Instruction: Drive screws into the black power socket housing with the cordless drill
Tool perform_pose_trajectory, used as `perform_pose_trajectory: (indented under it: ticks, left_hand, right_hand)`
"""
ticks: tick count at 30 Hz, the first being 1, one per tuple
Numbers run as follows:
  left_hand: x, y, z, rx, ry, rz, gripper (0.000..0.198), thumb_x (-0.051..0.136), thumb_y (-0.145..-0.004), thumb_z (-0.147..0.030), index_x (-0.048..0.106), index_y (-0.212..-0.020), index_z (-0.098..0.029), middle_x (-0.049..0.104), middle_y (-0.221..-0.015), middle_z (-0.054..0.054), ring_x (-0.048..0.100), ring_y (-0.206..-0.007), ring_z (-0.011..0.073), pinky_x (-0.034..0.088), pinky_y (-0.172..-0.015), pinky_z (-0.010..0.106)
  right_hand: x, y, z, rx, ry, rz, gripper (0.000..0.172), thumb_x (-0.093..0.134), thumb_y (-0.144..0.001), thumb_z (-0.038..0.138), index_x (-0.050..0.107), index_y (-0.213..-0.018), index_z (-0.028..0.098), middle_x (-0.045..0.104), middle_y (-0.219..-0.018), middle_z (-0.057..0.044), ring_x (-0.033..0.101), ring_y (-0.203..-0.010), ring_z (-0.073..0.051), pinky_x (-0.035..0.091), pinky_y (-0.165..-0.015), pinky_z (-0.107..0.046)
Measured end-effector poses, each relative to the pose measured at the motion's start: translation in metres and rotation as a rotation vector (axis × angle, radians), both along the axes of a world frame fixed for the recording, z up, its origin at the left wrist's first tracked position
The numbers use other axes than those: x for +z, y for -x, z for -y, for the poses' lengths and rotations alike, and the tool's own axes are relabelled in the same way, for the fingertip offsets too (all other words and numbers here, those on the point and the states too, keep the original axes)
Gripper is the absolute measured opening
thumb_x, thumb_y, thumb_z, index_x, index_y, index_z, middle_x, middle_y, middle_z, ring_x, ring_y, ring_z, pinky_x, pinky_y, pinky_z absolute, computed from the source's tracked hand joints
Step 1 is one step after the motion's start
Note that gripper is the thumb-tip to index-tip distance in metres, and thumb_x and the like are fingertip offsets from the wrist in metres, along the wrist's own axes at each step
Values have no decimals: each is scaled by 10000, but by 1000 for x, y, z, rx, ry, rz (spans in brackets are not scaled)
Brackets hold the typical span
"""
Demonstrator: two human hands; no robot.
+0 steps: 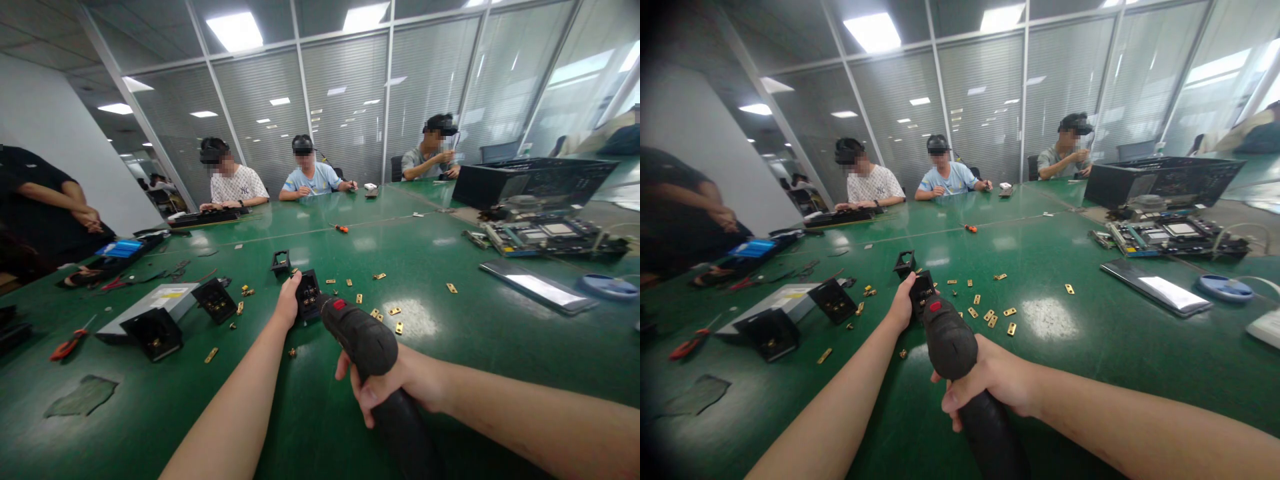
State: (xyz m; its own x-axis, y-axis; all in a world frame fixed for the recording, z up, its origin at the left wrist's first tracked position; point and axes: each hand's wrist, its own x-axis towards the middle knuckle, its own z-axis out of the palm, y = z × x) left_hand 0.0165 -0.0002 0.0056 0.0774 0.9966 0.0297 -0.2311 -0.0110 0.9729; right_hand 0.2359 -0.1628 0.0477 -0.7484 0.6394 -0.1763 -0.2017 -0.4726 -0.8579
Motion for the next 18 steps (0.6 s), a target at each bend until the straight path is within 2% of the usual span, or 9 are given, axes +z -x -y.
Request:
perform_pose_trajectory:
  ticks: [6,12,18]
  left_hand:
    - [-1,0,0,6,0,15,559,639,-729,-666,649,-918,-140,723,-745,101,693,-627,251,537,-621,369]
    - [2,-2,2,25,-13,23,536,651,-726,-650,654,-891,-140,723,-746,101,690,-623,248,539,-629,369]
    - [2,-4,2,47,-1,26,519,666,-713,-646,644,-874,-152,711,-727,79,691,-644,235,544,-672,363]
  right_hand:
    - [0,0,-1,10,-18,27,456,824,-525,175,653,-942,110,678,-640,-4,653,-524,-167,491,-531,-264]
    - [5,-2,0,27,-25,49,541,812,-552,176,630,-1057,104,682,-660,-7,659,-541,-172,493,-552,-274]
    - [5,-1,1,19,-24,34,522,811,-556,174,639,-1044,102,674,-652,-3,658,-531,-172,496,-550,-275]
